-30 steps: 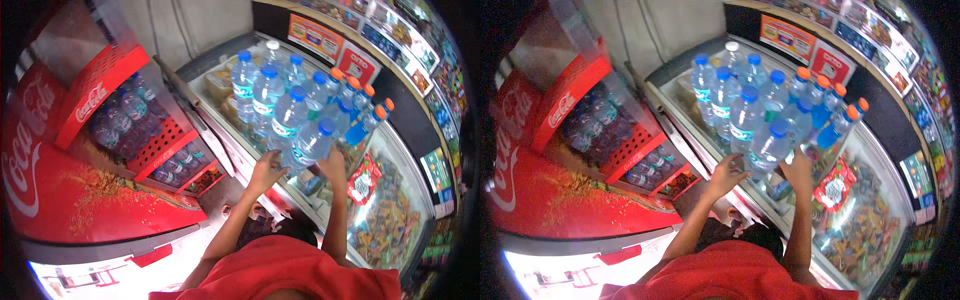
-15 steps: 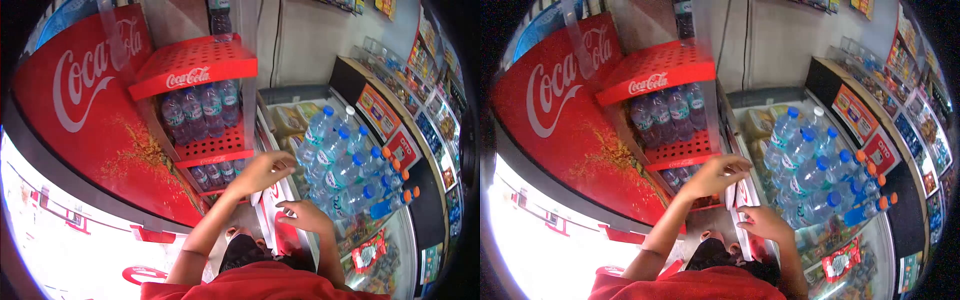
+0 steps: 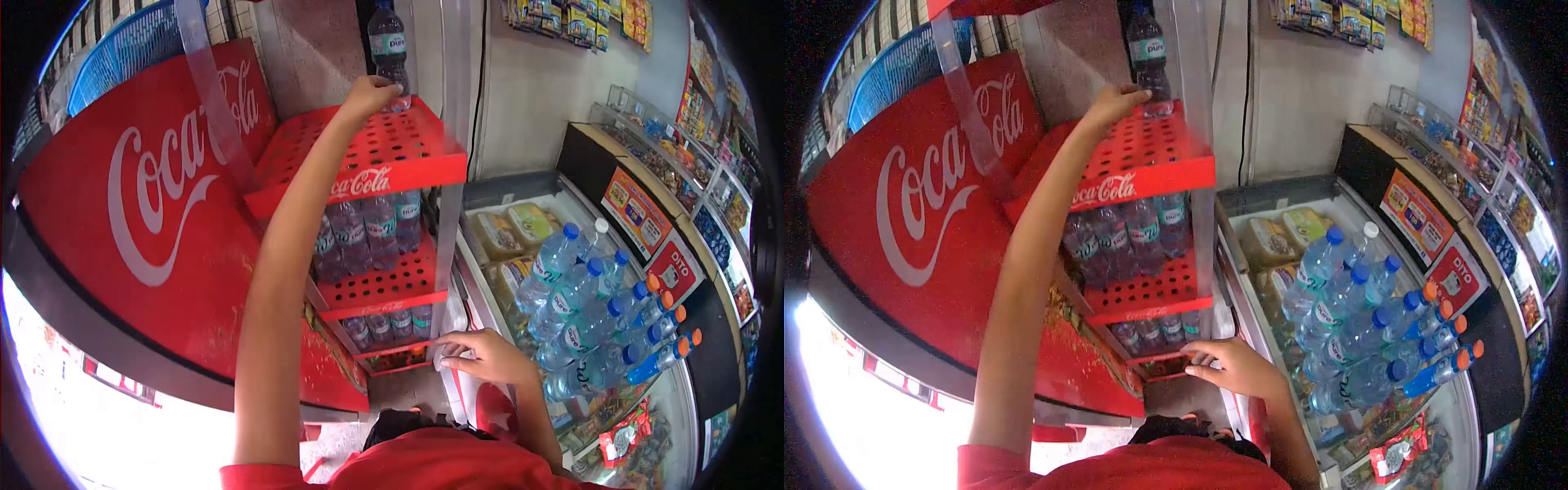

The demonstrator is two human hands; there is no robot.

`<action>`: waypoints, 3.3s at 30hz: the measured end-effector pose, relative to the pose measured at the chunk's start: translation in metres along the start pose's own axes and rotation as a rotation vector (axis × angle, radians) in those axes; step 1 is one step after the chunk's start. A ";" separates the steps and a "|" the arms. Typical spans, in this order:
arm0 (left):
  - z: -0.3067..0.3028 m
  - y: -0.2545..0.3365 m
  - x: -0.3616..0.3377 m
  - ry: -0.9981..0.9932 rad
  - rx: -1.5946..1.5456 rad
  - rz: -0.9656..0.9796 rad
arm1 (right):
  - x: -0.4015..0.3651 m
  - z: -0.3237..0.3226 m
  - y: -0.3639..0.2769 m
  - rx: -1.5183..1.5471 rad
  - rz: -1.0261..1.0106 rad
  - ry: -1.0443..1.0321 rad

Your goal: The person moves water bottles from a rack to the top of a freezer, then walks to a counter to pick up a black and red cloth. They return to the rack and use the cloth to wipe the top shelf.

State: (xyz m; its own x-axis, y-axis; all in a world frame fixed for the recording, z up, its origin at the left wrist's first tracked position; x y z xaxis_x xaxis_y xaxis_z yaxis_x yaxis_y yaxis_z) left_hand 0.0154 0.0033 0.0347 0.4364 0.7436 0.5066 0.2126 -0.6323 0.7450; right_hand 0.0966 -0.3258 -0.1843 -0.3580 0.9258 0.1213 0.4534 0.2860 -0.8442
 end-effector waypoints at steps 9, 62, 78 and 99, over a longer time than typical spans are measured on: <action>0.015 -0.139 0.182 0.098 -0.168 -0.142 | 0.027 -0.027 -0.017 -0.027 0.123 0.418; 0.329 0.159 -0.472 -0.172 -0.396 0.087 | -0.345 0.037 0.012 -0.376 0.169 0.941; 0.444 0.158 -0.488 -0.157 -0.342 0.079 | -0.374 0.000 0.127 -0.248 0.273 1.285; 0.462 0.109 -0.482 -0.250 -0.179 -0.079 | -0.368 -0.021 0.178 -0.052 0.296 1.237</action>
State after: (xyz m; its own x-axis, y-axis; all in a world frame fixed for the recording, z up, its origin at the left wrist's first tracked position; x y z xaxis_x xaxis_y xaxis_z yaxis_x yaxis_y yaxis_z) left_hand 0.2320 -0.5246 -0.3287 0.6309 0.6983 0.3382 0.1065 -0.5097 0.8537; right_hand 0.3261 -0.6108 -0.3680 0.7462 0.5599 0.3602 0.4267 0.0131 -0.9043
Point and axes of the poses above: each hand's wrist, its own x-axis towards the middle knuckle, its own z-axis out of the palm, y = z × x, the point moved 5 cm from there along x, towards the middle knuckle, and after that the axes turned 1 degree about z, right-handed, at the moved point
